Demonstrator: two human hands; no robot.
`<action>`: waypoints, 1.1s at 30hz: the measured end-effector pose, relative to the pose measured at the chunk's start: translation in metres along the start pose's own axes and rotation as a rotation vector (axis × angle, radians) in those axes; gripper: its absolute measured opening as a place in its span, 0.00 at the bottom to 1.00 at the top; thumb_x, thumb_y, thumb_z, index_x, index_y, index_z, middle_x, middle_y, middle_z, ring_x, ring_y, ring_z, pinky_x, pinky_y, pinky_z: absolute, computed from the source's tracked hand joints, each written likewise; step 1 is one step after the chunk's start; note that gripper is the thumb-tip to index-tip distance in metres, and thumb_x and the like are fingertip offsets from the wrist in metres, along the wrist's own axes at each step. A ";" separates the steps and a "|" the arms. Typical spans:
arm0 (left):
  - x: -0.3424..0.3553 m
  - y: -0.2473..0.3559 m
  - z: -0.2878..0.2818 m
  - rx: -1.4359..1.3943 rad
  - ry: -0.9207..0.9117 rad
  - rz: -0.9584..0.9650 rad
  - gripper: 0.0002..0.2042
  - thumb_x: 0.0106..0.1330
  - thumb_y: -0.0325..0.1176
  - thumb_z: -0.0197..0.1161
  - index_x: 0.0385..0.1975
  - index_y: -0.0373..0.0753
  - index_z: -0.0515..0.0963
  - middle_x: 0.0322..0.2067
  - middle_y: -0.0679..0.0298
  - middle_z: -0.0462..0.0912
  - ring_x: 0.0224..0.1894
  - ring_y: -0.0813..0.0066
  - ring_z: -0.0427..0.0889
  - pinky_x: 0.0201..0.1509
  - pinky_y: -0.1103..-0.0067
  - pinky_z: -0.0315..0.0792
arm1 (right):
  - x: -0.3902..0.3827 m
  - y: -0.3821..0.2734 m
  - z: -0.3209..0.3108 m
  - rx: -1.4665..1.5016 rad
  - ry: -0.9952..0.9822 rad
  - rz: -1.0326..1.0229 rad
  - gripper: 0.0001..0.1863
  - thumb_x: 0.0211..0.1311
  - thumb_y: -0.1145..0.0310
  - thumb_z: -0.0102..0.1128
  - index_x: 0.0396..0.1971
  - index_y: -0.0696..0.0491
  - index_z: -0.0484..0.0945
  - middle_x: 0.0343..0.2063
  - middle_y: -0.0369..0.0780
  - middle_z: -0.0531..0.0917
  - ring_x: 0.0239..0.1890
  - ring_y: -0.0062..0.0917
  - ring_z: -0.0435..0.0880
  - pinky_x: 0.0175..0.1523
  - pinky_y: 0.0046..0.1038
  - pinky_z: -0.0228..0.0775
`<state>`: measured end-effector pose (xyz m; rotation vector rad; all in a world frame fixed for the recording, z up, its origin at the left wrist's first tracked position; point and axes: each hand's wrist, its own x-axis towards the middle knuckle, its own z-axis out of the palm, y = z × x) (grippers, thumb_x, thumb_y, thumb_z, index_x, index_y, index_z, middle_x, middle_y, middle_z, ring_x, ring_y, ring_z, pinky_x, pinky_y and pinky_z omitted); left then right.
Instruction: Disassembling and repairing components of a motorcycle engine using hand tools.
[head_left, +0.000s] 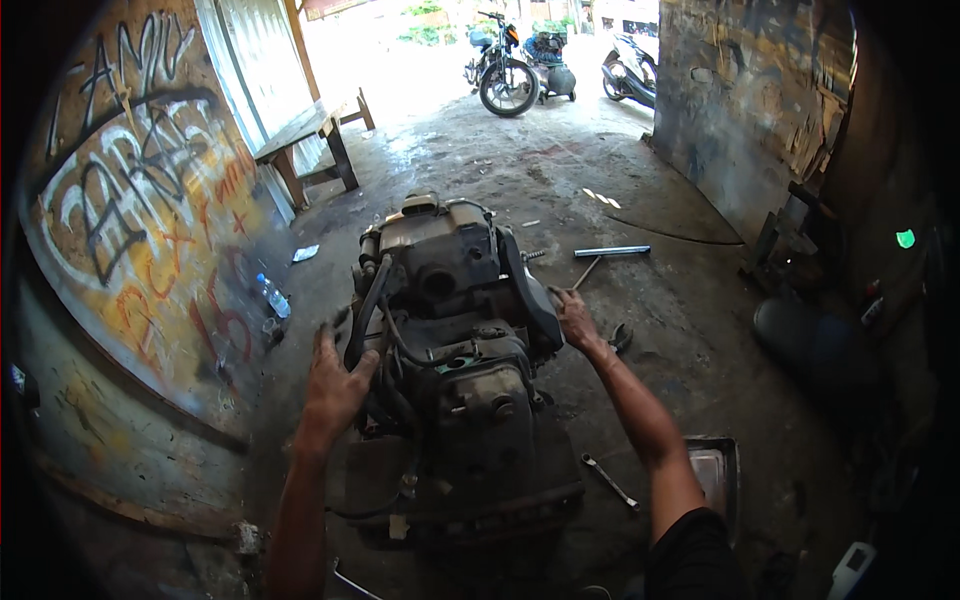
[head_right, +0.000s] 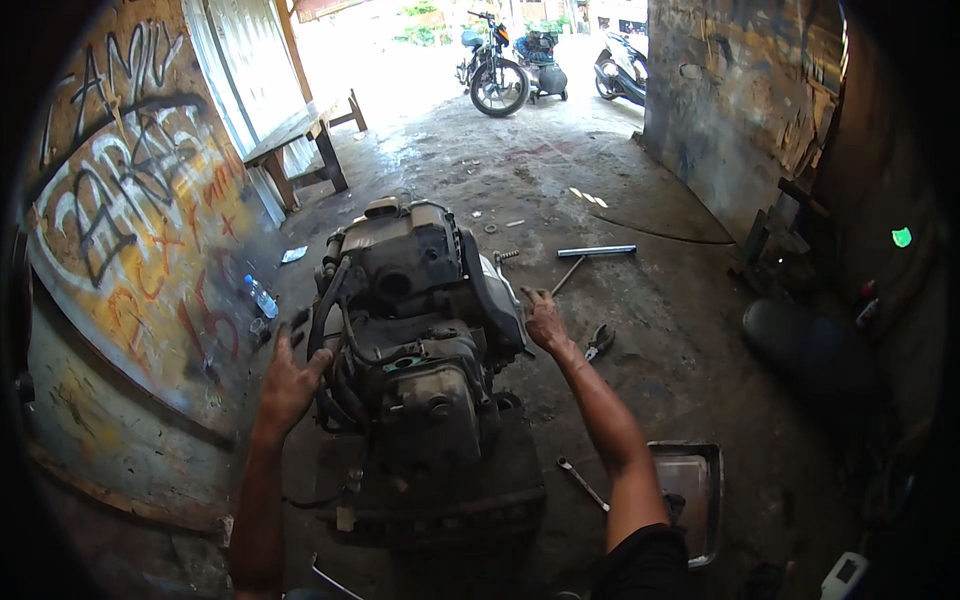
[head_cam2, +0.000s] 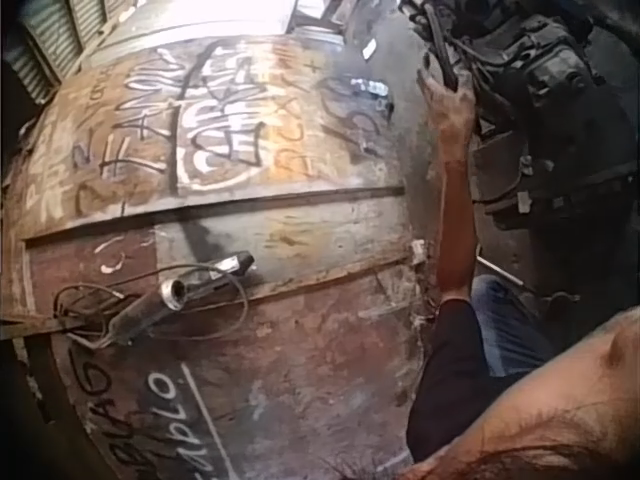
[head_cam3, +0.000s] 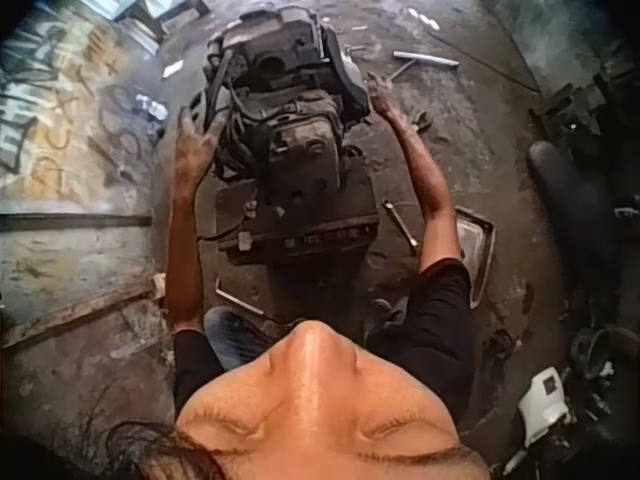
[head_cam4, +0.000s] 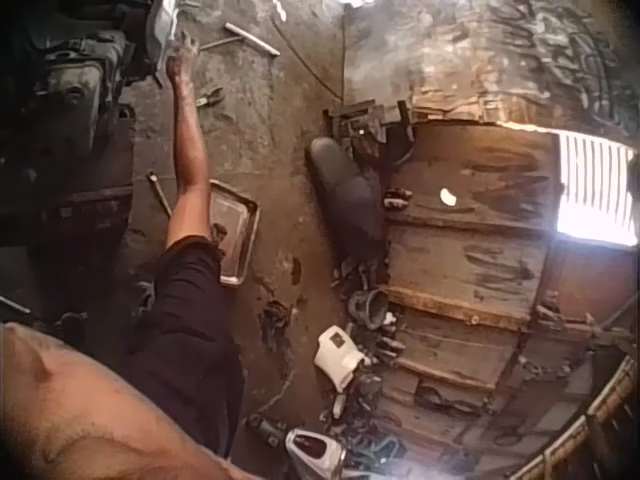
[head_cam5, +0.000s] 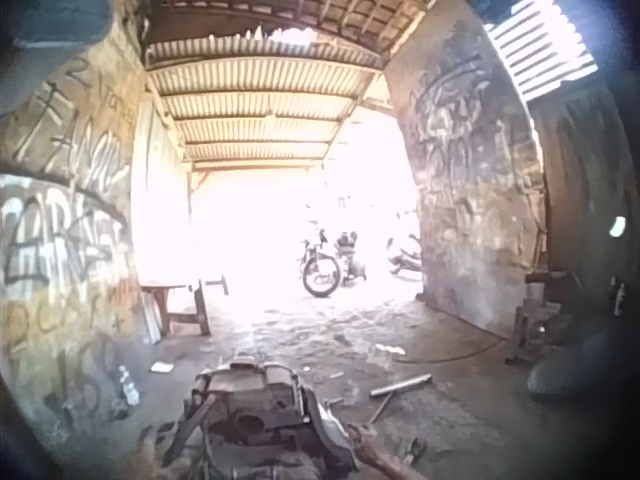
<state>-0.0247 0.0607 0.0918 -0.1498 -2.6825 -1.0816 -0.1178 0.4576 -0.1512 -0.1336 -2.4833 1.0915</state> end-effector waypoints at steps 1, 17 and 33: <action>-0.008 0.009 -0.005 0.069 0.079 0.119 0.23 0.65 0.33 0.62 0.58 0.29 0.70 0.58 0.48 0.74 0.62 0.56 0.73 0.69 0.71 0.62 | -0.011 -0.012 -0.013 -0.114 0.025 0.078 0.23 0.66 0.72 0.50 0.62 0.56 0.71 0.57 0.54 0.73 0.56 0.53 0.76 0.58 0.42 0.71; -0.129 0.092 -0.029 0.191 -0.316 0.557 0.15 0.61 0.28 0.62 0.47 0.29 0.77 0.48 0.52 0.77 0.52 0.56 0.76 0.58 0.66 0.70 | -0.184 -0.338 -0.146 -0.454 -0.103 -0.206 0.21 0.69 0.51 0.55 0.34 0.57 0.78 0.27 0.47 0.84 0.30 0.45 0.85 0.34 0.42 0.77; -0.154 0.035 0.033 0.604 -0.026 0.839 0.10 0.65 0.30 0.55 0.42 0.37 0.79 0.32 0.58 0.82 0.36 0.64 0.82 0.42 0.72 0.72 | -0.214 -0.333 -0.145 -0.208 0.156 -0.038 0.22 0.58 0.56 0.62 0.43 0.59 0.77 0.35 0.52 0.83 0.37 0.50 0.83 0.42 0.43 0.75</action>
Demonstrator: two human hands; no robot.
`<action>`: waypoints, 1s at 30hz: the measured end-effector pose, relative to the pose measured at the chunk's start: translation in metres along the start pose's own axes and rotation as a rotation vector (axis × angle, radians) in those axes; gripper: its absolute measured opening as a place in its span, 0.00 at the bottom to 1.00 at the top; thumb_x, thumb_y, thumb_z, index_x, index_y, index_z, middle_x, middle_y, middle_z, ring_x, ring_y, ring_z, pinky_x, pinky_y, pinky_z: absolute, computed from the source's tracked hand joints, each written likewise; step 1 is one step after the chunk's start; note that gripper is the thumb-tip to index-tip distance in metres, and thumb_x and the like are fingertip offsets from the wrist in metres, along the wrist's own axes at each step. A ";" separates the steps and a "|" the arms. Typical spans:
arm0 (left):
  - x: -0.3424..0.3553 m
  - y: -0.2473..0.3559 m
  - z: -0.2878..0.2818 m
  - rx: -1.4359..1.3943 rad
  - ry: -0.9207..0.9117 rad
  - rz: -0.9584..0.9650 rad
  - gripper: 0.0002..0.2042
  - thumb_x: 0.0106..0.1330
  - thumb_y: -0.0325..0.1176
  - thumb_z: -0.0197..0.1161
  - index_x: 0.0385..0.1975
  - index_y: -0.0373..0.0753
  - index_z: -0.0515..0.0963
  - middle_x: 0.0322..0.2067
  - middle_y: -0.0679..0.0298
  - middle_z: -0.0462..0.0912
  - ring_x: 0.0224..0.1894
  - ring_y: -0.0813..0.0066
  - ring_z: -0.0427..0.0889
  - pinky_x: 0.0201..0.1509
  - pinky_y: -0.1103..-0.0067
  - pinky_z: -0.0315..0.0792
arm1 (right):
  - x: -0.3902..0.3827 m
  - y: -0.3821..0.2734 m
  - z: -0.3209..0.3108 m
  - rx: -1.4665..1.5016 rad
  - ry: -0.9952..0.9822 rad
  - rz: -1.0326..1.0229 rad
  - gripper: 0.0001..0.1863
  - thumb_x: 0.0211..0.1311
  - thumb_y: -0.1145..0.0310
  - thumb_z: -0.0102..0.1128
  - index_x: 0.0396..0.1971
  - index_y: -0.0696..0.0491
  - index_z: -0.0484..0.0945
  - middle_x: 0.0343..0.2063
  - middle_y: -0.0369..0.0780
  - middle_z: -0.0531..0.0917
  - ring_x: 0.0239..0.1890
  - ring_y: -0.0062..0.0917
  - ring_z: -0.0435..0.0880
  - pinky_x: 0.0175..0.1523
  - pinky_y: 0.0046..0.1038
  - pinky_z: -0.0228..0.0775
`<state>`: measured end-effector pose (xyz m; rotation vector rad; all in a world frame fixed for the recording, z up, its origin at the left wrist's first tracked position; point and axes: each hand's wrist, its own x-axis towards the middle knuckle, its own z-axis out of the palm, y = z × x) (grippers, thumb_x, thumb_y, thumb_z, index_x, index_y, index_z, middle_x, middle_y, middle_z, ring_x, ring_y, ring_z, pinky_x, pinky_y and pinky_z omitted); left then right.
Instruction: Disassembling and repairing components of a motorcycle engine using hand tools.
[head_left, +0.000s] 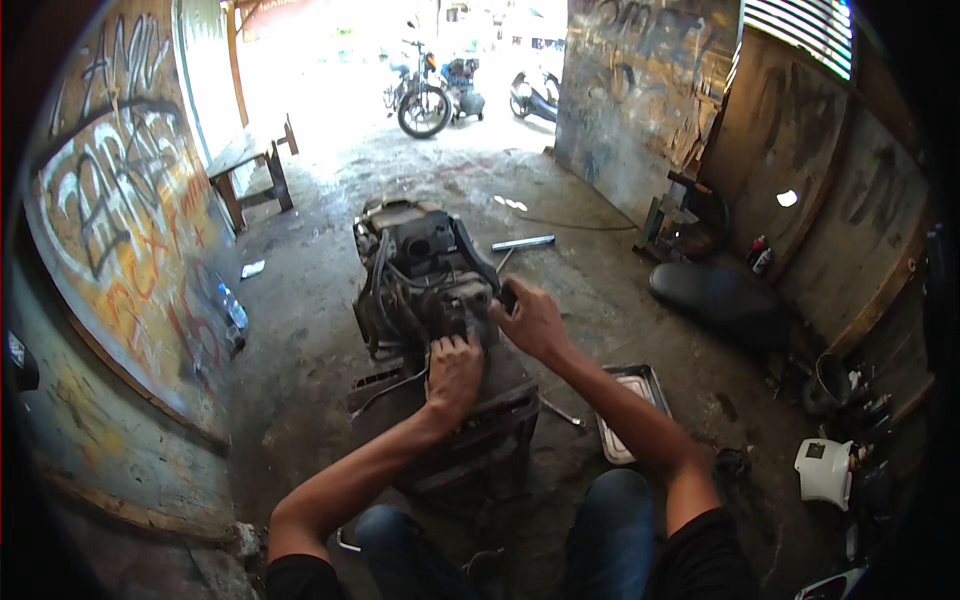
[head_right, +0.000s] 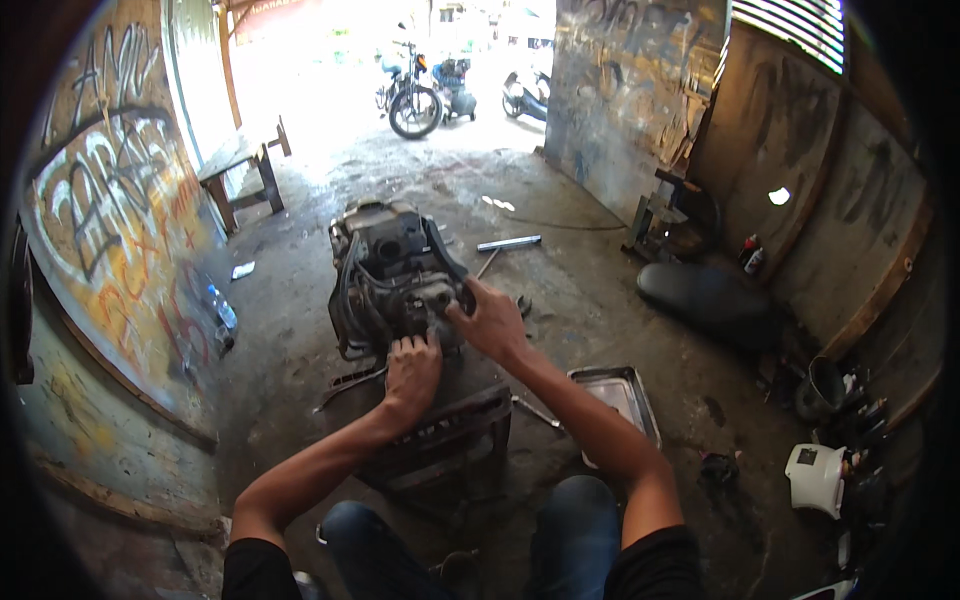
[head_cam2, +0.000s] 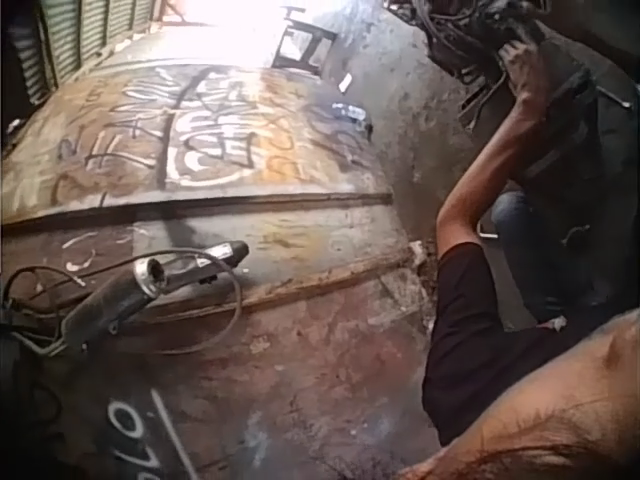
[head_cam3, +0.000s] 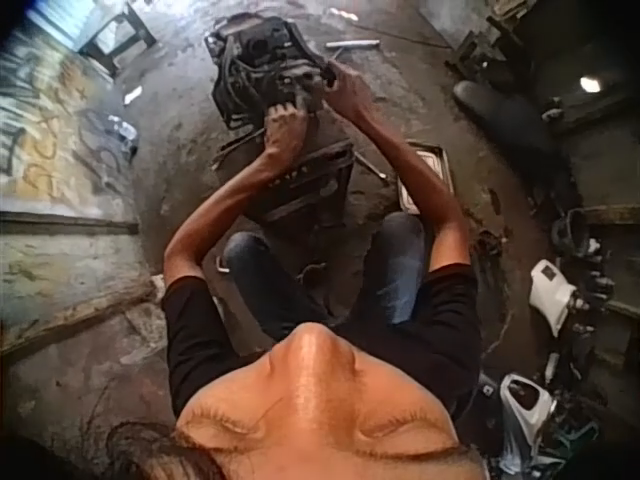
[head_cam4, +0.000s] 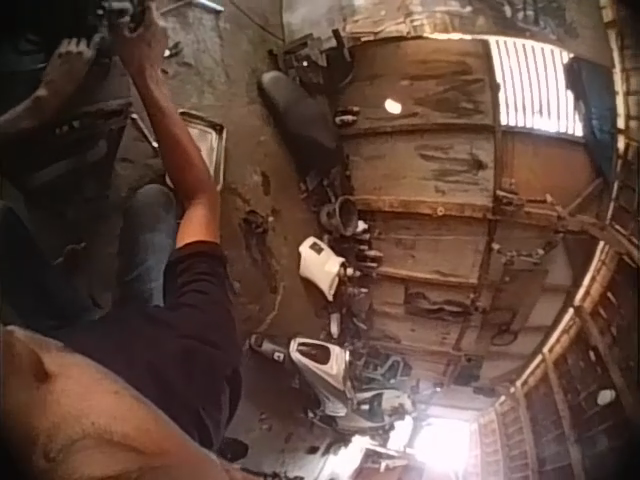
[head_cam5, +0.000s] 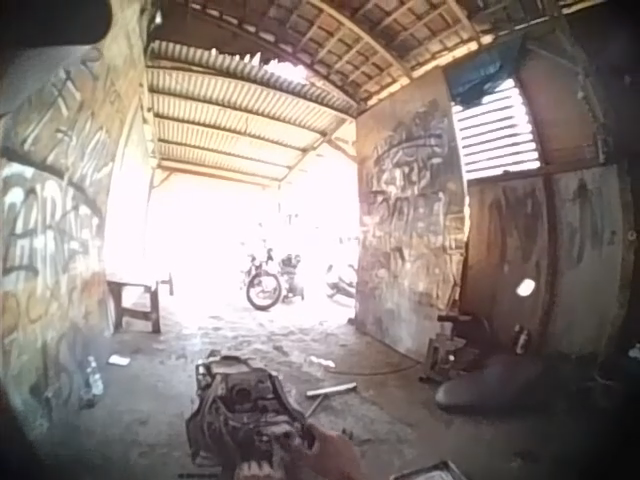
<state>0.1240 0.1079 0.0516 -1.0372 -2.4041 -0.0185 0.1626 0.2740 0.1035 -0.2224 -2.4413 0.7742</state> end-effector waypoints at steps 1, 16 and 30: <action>0.000 0.002 -0.001 0.030 -0.036 -0.014 0.10 0.65 0.30 0.55 0.42 0.38 0.79 0.32 0.58 0.83 0.37 0.64 0.82 0.42 0.72 0.71 | -0.006 0.006 -0.001 0.089 0.008 0.024 0.18 0.63 0.58 0.60 0.40 0.59 0.76 0.38 0.51 0.83 0.29 0.40 0.86 0.36 0.37 0.78; -0.004 0.041 -0.044 -0.060 -0.165 -0.047 0.18 0.67 0.42 0.58 0.44 0.33 0.79 0.47 0.54 0.80 0.53 0.56 0.74 0.67 0.50 0.59 | -0.074 0.035 0.023 1.453 -0.594 0.866 0.20 0.73 0.52 0.49 0.51 0.51 0.75 0.39 0.38 0.81 0.43 0.29 0.81 0.47 0.30 0.76; 0.061 -0.011 -0.078 -0.605 -0.056 -0.152 0.11 0.67 0.33 0.59 0.42 0.33 0.79 0.48 0.49 0.75 0.53 0.48 0.75 0.61 0.64 0.69 | -0.198 0.295 0.038 0.818 -0.076 1.070 0.12 0.65 0.63 0.61 0.41 0.56 0.80 0.27 0.34 0.78 0.28 0.22 0.77 0.34 0.25 0.71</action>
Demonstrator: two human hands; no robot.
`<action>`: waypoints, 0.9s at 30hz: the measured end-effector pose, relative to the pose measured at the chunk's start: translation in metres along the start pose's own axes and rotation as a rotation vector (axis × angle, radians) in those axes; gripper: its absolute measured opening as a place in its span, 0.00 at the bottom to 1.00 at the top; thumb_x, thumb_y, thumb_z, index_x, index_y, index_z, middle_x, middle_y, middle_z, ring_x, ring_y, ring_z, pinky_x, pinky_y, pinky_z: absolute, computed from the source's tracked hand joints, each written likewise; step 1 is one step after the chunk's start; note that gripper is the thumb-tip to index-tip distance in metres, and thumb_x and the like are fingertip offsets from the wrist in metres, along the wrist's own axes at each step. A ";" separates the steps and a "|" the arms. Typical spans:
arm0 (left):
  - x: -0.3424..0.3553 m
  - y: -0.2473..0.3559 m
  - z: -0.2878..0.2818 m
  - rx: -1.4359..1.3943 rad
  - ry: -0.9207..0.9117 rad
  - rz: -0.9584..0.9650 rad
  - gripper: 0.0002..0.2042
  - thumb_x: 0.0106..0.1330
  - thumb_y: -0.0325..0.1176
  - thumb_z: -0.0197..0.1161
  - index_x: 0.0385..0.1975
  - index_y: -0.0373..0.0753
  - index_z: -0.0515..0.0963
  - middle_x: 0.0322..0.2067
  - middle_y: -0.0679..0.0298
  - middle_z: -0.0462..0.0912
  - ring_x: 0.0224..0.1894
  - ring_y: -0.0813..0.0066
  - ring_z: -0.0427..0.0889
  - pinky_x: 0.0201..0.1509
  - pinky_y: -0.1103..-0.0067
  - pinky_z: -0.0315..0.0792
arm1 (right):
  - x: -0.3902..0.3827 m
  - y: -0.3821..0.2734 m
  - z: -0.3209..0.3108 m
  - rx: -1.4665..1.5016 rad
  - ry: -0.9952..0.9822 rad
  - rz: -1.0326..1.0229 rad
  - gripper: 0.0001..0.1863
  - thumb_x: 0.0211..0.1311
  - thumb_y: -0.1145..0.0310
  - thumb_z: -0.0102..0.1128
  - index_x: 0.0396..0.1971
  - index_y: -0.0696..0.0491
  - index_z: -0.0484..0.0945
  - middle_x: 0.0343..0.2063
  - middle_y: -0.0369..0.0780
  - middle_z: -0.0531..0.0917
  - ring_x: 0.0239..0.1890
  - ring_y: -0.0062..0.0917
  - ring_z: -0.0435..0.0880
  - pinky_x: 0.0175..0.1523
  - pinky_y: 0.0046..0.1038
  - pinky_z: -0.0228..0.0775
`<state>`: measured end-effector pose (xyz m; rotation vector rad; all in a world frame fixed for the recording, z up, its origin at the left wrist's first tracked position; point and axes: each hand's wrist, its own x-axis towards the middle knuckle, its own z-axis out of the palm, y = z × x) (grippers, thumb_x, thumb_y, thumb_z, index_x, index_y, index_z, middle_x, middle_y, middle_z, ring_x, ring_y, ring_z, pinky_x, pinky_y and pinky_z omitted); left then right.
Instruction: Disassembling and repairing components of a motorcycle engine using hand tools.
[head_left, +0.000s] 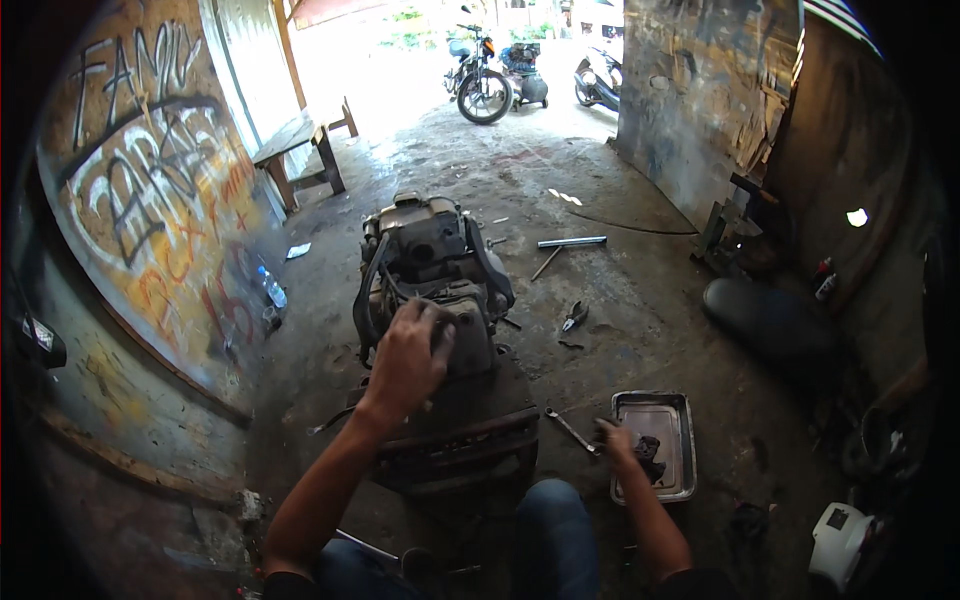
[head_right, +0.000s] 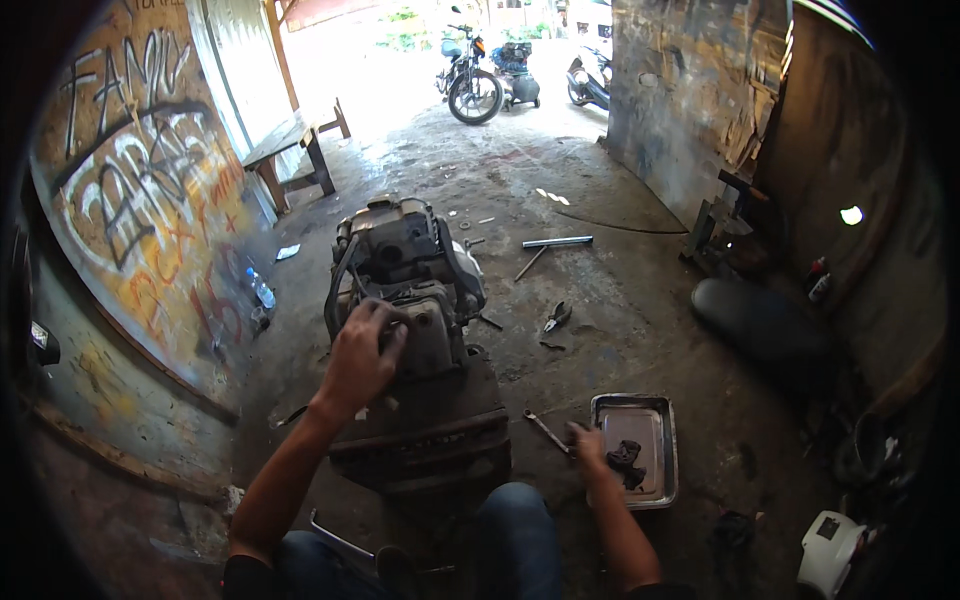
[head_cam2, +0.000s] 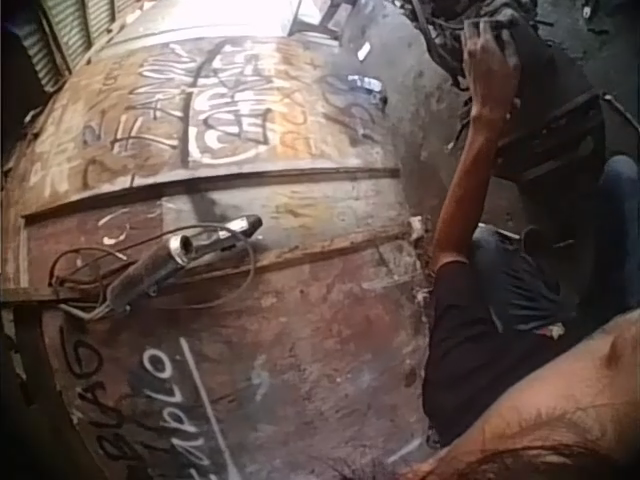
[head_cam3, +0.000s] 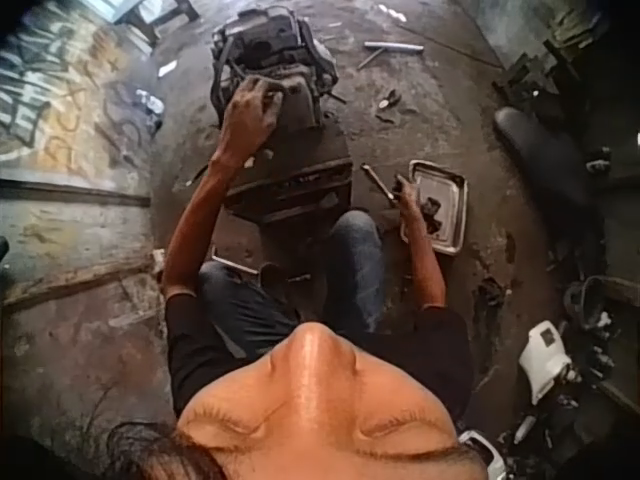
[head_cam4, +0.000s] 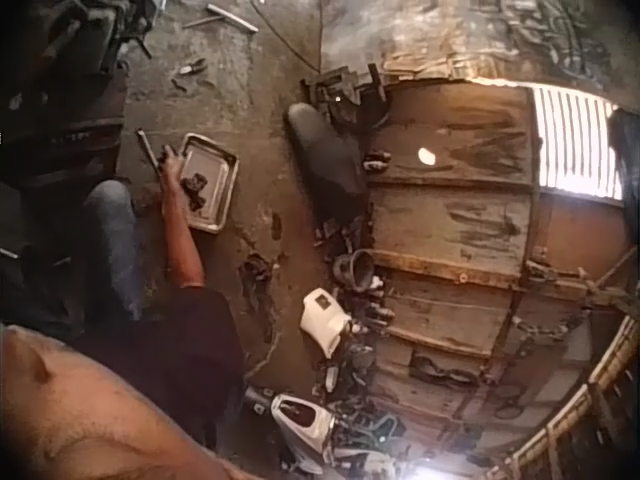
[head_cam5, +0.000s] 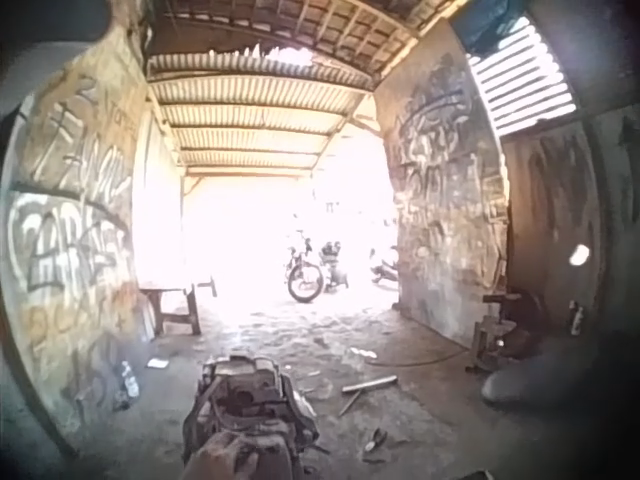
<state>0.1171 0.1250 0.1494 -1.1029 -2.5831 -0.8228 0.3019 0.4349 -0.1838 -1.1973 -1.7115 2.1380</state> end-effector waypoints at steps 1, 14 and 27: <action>0.001 -0.013 -0.002 -0.056 0.106 -0.069 0.11 0.67 0.30 0.58 0.44 0.32 0.78 0.49 0.48 0.74 0.54 0.46 0.74 0.62 0.62 0.68 | 0.016 0.026 -0.031 -0.132 0.165 0.043 0.14 0.64 0.62 0.60 0.43 0.55 0.81 0.27 0.35 0.78 0.26 0.21 0.77 0.35 0.28 0.73; -0.045 -0.089 0.032 0.136 0.158 -0.127 0.34 0.49 0.28 0.69 0.60 0.38 0.66 0.67 0.57 0.56 0.71 0.51 0.52 0.73 0.53 0.50 | -0.007 0.039 -0.054 -1.156 0.643 -0.135 0.17 0.58 0.65 0.62 0.46 0.57 0.80 0.45 0.51 0.80 0.51 0.48 0.79 0.59 0.45 0.70; -0.049 -0.140 -0.002 -0.298 0.006 -0.186 0.44 0.50 0.24 0.67 0.69 0.42 0.51 0.71 0.51 0.53 0.74 0.50 0.51 0.76 0.60 0.52 | -0.162 -0.219 0.306 -0.905 0.140 -0.870 0.58 0.49 0.40 0.72 0.73 0.46 0.47 0.59 0.60 0.61 0.62 0.59 0.65 0.65 0.51 0.63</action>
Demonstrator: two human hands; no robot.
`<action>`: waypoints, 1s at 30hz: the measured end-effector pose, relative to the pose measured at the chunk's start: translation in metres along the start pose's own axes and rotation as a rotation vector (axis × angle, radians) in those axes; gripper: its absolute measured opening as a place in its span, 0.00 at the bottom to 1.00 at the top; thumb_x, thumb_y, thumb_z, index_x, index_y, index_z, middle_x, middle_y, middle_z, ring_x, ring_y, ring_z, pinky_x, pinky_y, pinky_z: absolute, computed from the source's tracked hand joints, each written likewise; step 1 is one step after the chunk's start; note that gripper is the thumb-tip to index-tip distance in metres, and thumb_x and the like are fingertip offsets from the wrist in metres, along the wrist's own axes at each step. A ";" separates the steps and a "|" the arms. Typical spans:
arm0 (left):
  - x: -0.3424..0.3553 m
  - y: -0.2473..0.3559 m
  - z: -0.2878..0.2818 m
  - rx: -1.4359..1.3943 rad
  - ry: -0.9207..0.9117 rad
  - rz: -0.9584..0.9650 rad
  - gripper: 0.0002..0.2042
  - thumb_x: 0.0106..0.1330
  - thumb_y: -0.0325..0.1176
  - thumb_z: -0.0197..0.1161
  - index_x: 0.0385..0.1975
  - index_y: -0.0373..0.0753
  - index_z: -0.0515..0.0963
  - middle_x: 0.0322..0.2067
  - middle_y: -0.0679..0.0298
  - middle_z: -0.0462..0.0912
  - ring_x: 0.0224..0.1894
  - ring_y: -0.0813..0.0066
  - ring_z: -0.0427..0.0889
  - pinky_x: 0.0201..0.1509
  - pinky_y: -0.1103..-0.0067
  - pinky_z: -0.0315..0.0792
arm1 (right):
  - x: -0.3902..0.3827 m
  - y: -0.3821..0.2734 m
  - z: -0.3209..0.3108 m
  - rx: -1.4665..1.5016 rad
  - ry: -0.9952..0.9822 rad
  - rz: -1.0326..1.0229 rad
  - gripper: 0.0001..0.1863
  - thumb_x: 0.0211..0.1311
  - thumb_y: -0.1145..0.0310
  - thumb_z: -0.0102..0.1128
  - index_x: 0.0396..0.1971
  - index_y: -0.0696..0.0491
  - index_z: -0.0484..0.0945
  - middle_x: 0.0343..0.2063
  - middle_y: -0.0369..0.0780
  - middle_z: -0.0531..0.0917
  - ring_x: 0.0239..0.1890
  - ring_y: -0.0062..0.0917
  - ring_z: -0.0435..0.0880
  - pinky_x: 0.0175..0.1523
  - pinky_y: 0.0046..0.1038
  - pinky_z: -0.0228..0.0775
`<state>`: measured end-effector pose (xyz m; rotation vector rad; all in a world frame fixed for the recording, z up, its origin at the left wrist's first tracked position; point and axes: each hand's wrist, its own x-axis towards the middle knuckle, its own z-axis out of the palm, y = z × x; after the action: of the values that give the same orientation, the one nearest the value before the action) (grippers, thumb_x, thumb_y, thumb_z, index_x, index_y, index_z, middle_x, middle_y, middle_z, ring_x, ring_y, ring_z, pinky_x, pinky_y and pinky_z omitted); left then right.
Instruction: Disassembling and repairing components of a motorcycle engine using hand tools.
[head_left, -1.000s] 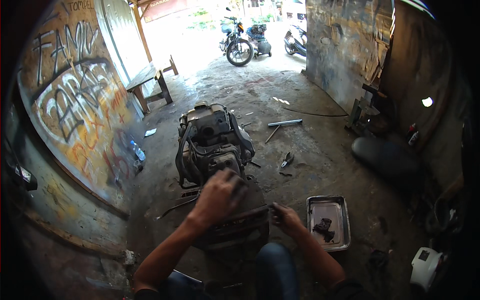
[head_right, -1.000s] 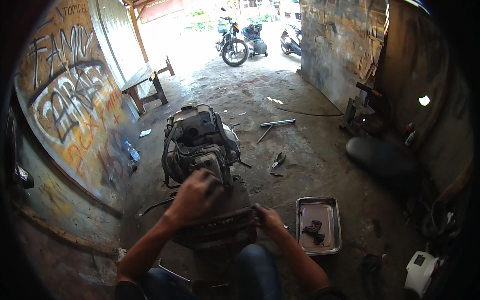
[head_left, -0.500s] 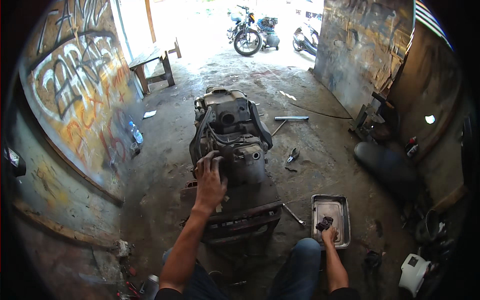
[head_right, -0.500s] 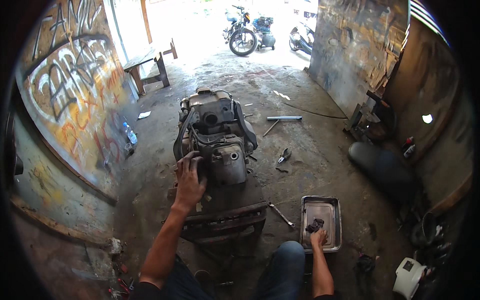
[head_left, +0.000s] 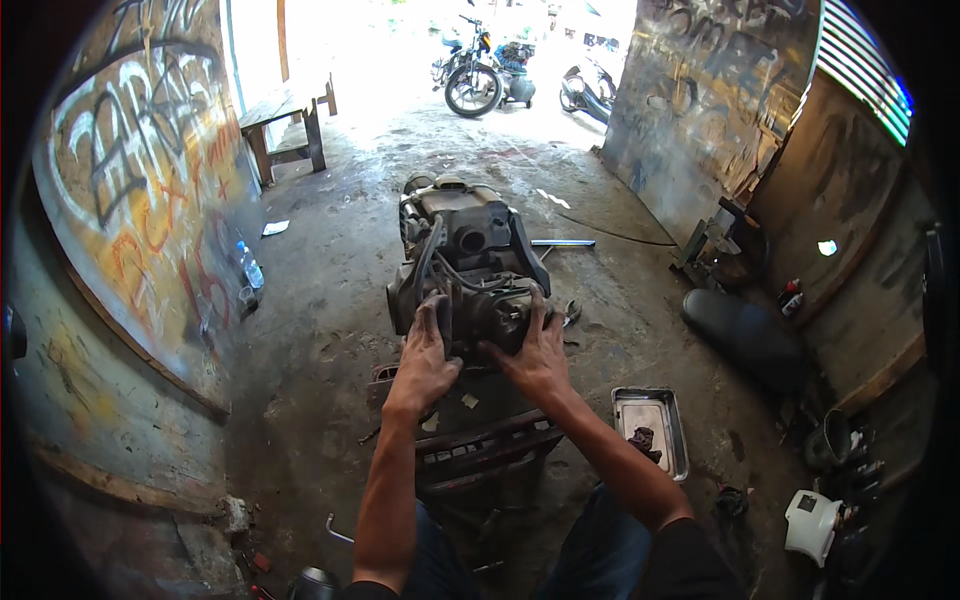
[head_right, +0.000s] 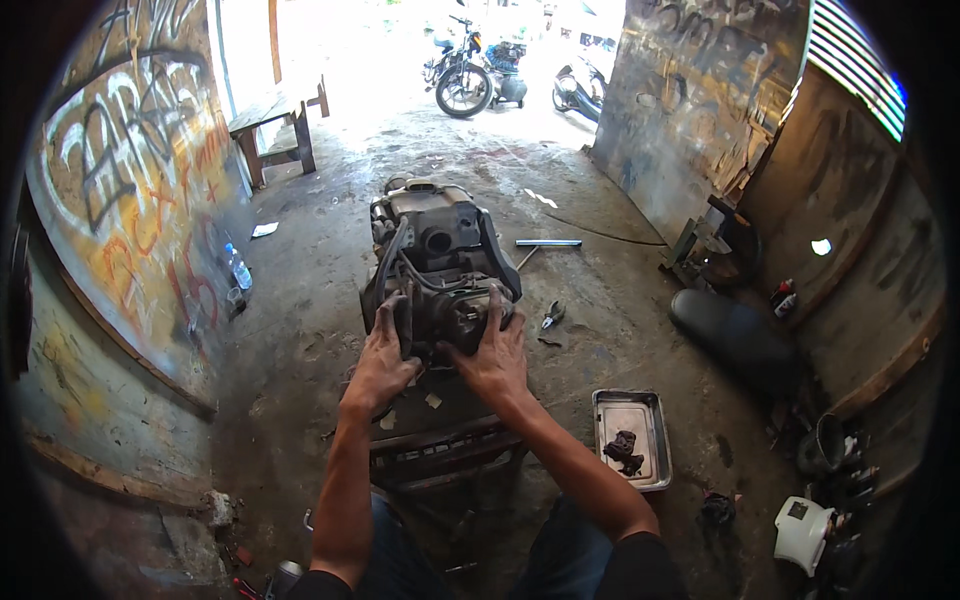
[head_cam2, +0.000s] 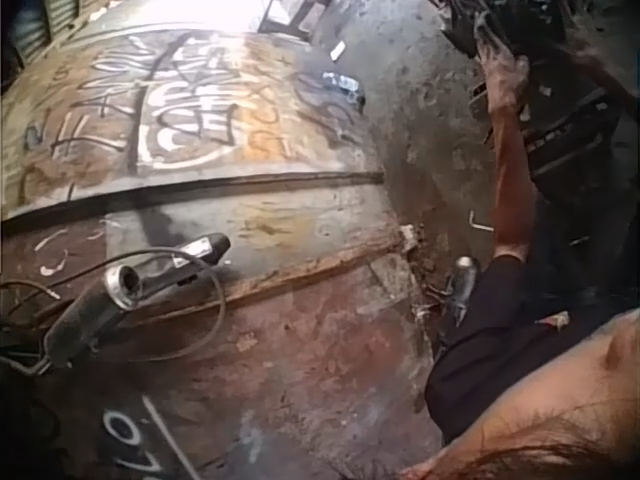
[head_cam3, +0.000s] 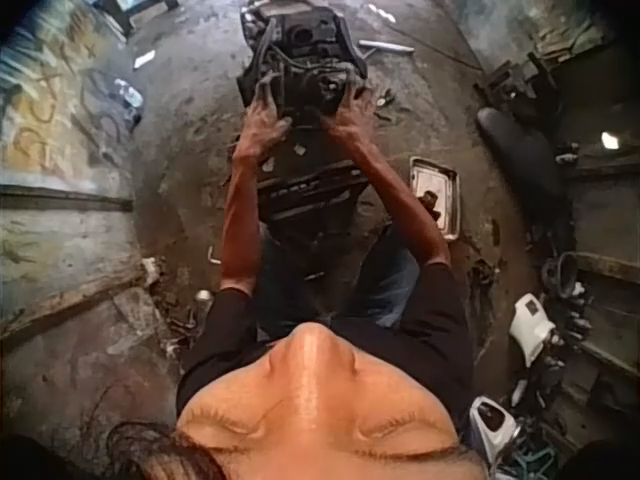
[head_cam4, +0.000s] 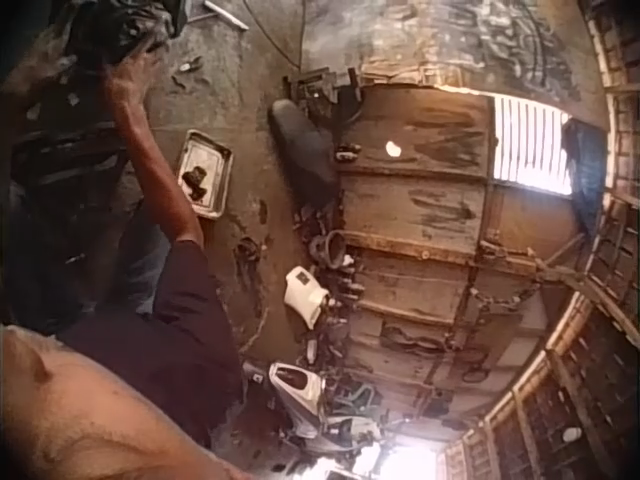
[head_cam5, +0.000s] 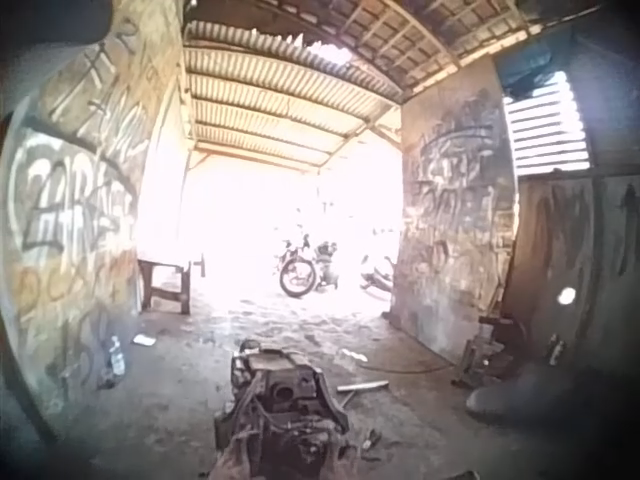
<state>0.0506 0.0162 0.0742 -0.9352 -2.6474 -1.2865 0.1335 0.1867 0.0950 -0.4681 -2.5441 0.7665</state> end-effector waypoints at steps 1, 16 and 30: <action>-0.002 -0.003 -0.004 -0.092 -0.004 0.011 0.44 0.50 0.23 0.66 0.69 0.41 0.51 0.70 0.50 0.56 0.73 0.50 0.54 0.76 0.65 0.53 | 0.000 -0.001 0.006 -0.047 0.047 0.046 0.56 0.48 0.42 0.73 0.72 0.47 0.51 0.57 0.60 0.63 0.61 0.59 0.66 0.63 0.52 0.64; -0.009 -0.007 -0.003 0.031 0.016 -0.061 0.46 0.53 0.26 0.64 0.74 0.42 0.48 0.71 0.50 0.58 0.70 0.49 0.62 0.73 0.67 0.60 | 0.006 0.017 0.005 -0.106 -0.014 -0.110 0.46 0.47 0.49 0.74 0.64 0.50 0.62 0.52 0.59 0.64 0.57 0.56 0.64 0.61 0.50 0.62; -0.013 0.021 -0.007 0.065 0.105 -0.081 0.38 0.54 0.27 0.66 0.68 0.35 0.60 0.61 0.47 0.70 0.63 0.44 0.70 0.68 0.63 0.66 | 0.004 0.013 0.002 -0.098 -0.025 -0.057 0.46 0.45 0.50 0.74 0.65 0.46 0.64 0.52 0.57 0.65 0.59 0.55 0.65 0.58 0.49 0.68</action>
<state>0.0714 0.0139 0.0897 -0.7376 -2.6536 -1.2214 0.1314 0.1977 0.0872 -0.4178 -2.6154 0.6331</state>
